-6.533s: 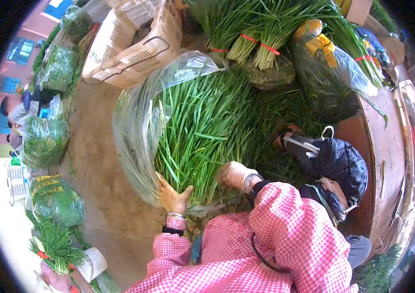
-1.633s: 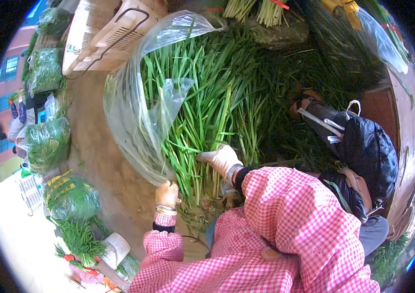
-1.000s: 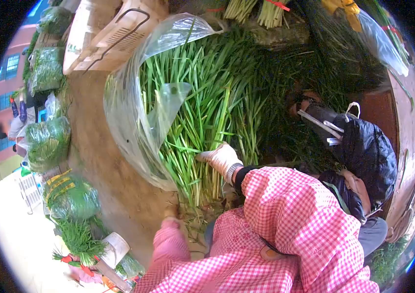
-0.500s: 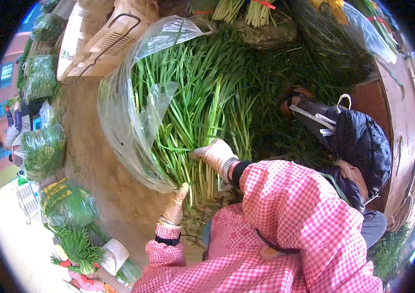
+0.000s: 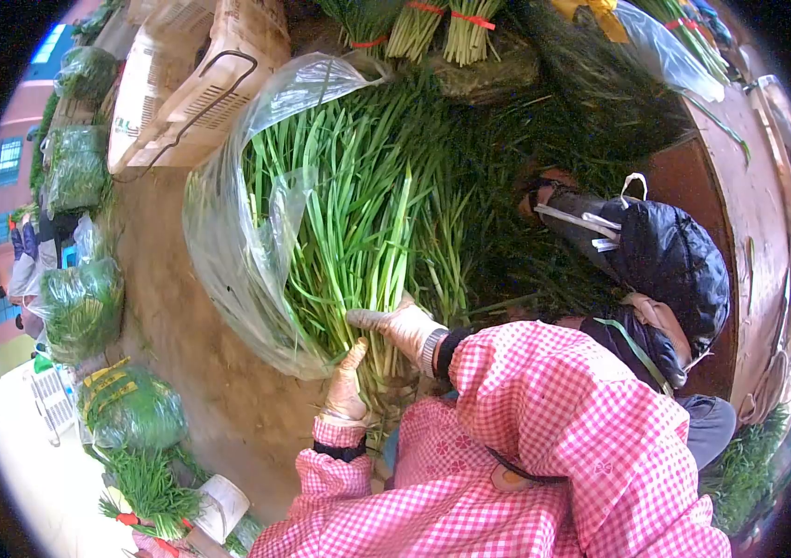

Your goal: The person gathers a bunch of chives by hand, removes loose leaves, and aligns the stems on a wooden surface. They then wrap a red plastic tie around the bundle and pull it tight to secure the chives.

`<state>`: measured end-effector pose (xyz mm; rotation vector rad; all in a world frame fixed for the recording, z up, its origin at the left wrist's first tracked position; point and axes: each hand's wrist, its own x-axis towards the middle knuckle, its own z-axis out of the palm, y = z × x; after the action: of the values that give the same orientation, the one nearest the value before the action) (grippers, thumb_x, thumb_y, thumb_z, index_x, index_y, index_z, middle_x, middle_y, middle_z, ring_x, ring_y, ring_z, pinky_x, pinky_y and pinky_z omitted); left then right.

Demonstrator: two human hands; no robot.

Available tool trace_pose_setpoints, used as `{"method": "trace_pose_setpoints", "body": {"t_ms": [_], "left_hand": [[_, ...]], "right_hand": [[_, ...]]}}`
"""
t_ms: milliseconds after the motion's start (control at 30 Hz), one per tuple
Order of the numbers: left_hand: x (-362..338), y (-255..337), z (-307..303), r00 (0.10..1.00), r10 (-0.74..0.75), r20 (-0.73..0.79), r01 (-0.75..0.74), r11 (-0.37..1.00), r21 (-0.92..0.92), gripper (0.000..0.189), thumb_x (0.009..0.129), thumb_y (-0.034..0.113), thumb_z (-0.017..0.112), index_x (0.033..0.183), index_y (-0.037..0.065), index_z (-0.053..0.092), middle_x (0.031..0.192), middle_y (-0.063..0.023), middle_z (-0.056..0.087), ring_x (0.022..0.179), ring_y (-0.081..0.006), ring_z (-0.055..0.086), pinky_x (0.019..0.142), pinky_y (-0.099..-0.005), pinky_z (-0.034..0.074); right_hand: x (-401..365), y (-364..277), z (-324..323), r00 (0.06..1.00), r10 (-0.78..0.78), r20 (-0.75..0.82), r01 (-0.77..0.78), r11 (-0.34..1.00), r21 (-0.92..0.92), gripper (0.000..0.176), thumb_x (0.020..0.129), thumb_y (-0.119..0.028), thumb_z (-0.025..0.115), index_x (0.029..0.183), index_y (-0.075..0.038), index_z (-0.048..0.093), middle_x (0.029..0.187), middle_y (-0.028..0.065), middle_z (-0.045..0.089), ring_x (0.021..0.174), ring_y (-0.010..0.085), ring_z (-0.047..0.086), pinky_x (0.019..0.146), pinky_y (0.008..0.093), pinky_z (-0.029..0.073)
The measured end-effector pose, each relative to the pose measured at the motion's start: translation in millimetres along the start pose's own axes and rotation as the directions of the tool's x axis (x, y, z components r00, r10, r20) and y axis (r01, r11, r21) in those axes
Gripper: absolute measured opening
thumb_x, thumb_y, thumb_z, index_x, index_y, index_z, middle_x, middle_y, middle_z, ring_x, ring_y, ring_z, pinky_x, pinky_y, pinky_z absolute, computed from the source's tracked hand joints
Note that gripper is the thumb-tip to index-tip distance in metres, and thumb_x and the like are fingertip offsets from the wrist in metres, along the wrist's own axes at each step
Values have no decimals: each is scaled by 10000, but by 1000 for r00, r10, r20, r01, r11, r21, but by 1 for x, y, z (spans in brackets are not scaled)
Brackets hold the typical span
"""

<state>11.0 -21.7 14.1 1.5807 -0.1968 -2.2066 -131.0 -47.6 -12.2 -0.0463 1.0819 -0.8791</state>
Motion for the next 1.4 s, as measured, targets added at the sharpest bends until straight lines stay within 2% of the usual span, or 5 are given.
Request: {"method": "trace_pose_setpoints", "body": {"t_ms": [167, 533, 667, 867, 1400], "left_hand": [[2, 26, -15, 988, 62, -139, 121, 229, 966, 489, 851, 479, 548, 950, 8, 629, 815, -99, 653, 834, -173, 617, 730, -284, 492], [-19, 49, 53, 979, -204, -6, 28, 106, 994, 692, 730, 529, 656, 1131, -28, 572, 1025, -191, 638, 1028, -273, 589, 886, -349, 450], [-30, 42, 26, 990, -44, 132, -109, 343, 933, 913, 721, 531, 682, 1306, -80, 339, 1293, -291, 421, 1230, -334, 405, 1032, -373, 314], [-38, 63, -30, 975, -84, 204, -34, 856, 516, 608, 896, 525, 433, 1132, -24, 546, 992, -122, 644, 539, -113, 593, 374, -210, 406], [29, 27, 51, 988, 75, 136, -57, 989, -134, 789, 798, 697, 426, 1301, 89, 421, 1215, -119, 525, 1090, -270, 525, 932, -412, 428]], "right_hand": [[-8, 7, 8, 1000, -4, -2, 4, 987, -163, 759, 636, -195, 816, 1243, -21, 397, 1089, 109, 591, 944, 210, 573, 820, 336, 471], [-11, -14, 4, 987, 70, -147, -148, 767, -624, 893, 545, -323, 789, 1197, 97, 345, 1017, 209, 602, 915, 262, 607, 786, 316, 494], [13, -6, -24, 999, -20, 38, 35, 885, -464, 391, 582, -219, 775, 864, 26, 657, 755, 108, 655, 635, 185, 606, 622, 330, 508], [4, -44, -22, 950, 261, 173, -213, 943, -254, 312, 631, -166, 792, 873, -1, 686, 777, 70, 673, 650, 150, 609, 614, 315, 499], [-44, -41, 9, 998, -59, 23, 62, 988, -141, 577, 598, -128, 769, 1125, -40, 552, 897, 98, 637, 741, 205, 611, 679, 331, 512]]}}
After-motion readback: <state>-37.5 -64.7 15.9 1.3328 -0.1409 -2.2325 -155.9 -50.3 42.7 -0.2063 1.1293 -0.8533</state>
